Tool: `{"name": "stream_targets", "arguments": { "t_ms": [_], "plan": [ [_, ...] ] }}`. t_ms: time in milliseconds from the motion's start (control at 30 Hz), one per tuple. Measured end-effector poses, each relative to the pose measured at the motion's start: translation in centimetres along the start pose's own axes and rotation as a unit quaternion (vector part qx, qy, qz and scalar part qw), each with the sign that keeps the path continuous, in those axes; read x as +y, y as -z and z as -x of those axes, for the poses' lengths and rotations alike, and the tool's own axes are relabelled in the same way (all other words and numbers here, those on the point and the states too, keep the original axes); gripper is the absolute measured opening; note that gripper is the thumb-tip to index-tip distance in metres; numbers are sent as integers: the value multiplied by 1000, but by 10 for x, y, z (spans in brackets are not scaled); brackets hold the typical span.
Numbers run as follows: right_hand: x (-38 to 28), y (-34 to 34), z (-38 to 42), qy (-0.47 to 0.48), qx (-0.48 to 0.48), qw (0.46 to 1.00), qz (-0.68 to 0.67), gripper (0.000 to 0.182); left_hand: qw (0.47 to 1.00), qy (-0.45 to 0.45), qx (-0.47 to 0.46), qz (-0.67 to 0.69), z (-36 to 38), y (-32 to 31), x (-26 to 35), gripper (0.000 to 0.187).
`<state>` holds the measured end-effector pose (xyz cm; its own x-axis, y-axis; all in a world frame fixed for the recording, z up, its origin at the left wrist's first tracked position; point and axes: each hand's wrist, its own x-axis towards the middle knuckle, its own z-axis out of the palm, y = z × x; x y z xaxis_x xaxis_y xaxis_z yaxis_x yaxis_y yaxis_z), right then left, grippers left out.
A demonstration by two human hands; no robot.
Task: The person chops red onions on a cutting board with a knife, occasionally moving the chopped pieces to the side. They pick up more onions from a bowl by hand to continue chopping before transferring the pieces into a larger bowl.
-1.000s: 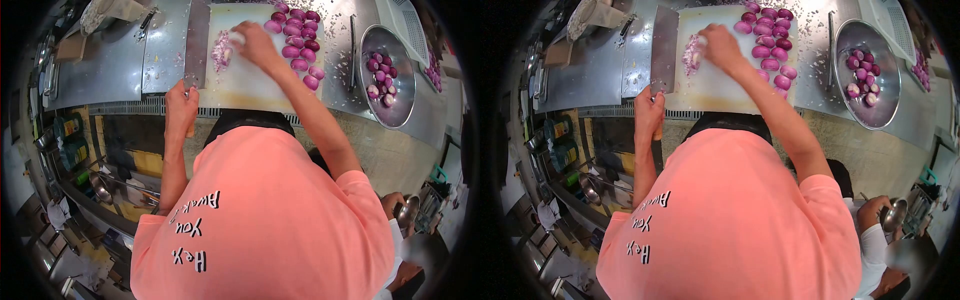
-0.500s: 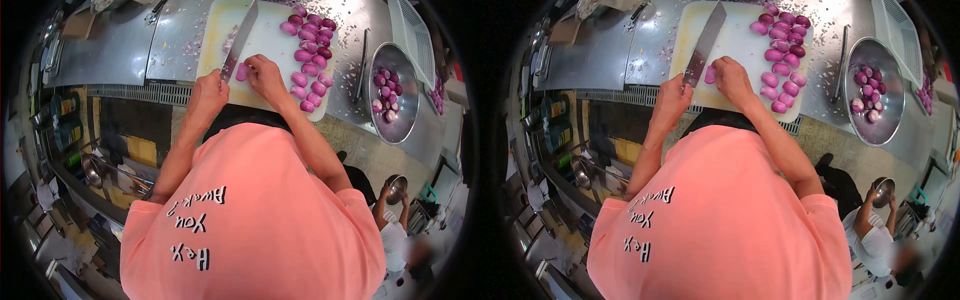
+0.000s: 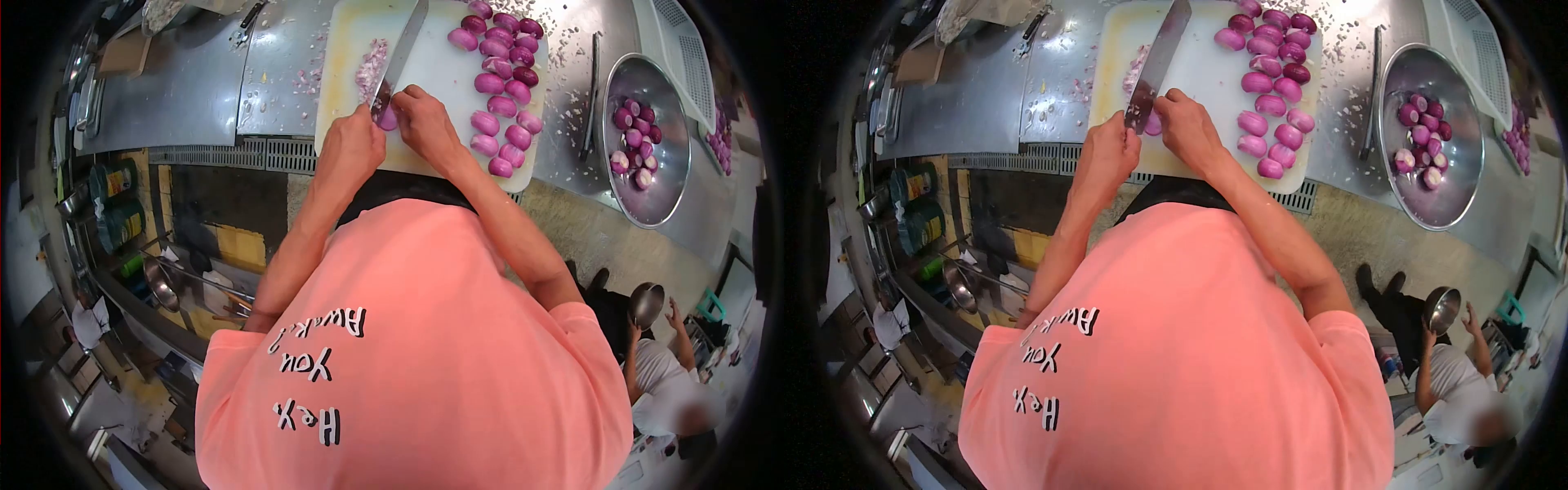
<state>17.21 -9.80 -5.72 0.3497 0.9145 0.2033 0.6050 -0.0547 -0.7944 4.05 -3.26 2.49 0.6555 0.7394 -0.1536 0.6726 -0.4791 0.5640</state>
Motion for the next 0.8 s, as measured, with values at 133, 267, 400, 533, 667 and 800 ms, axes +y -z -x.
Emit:
{"name": "stream_targets", "arguments": {
  "t_ms": [133, 267, 400, 533, 667, 800],
  "plan": [
    [-2, 1, 0, 4, 3, 1000, -6, 8, 999, -18, 8, -30, -13, -18, -10, 16],
    [2, 0, -1, 8, 7, 1000, 5, 8, 1000, 1, -15, -20, -1, 7, 9, 15],
    [2, 2, 3, 4, 3, 1000, 13, 9, 999, -28, 7, -26, -5, -20, -12, 15],
    [5, 0, 2, 13, 18, 999, 25, 8, 1000, -27, -4, -4, -4, 1, 6, 14],
    [3, 5, 5, 3, 9, 1000, 1, 11, 1000, -12, -7, -13, 1, -16, 0, 13],
    [5, 4, 7, 11, 14, 1000, 10, 12, 999, -43, -3, -3, -8, -9, 5, 13]
  ]
}}
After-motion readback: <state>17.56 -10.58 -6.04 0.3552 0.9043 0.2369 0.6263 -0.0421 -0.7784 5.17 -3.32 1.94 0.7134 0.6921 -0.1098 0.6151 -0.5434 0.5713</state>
